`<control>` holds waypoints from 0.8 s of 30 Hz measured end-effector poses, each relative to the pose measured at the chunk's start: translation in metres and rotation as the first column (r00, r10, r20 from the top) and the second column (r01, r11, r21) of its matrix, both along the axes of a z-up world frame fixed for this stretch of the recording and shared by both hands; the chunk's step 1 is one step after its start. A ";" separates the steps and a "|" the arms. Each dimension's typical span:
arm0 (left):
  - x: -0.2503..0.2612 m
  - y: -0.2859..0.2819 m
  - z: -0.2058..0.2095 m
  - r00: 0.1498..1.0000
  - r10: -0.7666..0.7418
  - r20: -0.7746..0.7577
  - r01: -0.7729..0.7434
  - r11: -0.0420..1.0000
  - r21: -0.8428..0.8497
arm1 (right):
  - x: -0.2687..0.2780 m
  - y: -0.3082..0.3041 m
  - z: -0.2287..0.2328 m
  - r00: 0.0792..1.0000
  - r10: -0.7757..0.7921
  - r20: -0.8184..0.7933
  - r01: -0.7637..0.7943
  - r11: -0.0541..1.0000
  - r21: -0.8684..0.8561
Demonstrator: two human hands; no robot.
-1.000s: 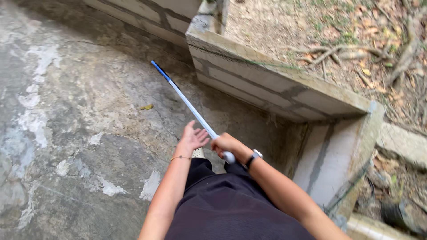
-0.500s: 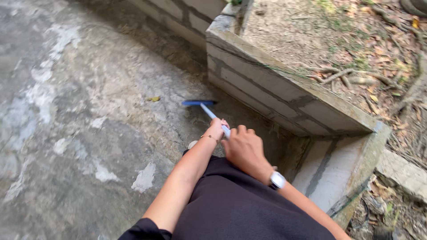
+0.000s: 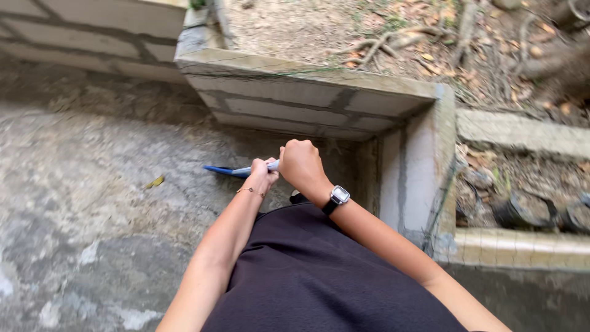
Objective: The person sweeps an outdoor floor made of concrete and tile using a broom, pushing debris across the surface and toward the edge of the area.
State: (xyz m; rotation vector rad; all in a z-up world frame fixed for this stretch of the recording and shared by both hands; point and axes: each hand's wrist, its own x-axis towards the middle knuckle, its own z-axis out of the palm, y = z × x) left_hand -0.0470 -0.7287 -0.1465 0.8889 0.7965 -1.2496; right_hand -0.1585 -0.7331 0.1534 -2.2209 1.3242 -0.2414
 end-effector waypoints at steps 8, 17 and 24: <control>-0.017 -0.023 0.024 0.997 -0.043 -0.058 0.050 0.991 0.121 | -0.041 -0.026 0.019 0.997 -0.055 0.056 0.048 0.991 0.126; -0.074 -0.079 0.113 0.737 -0.673 0.061 0.676 0.733 -0.072 | -0.112 -0.024 0.098 0.848 -0.016 0.530 -0.013 0.999 0.051; -0.103 -0.083 0.200 0.168 -0.880 0.444 0.973 0.220 0.067 | -0.104 -0.045 0.045 0.869 -0.205 0.451 0.282 0.953 -0.109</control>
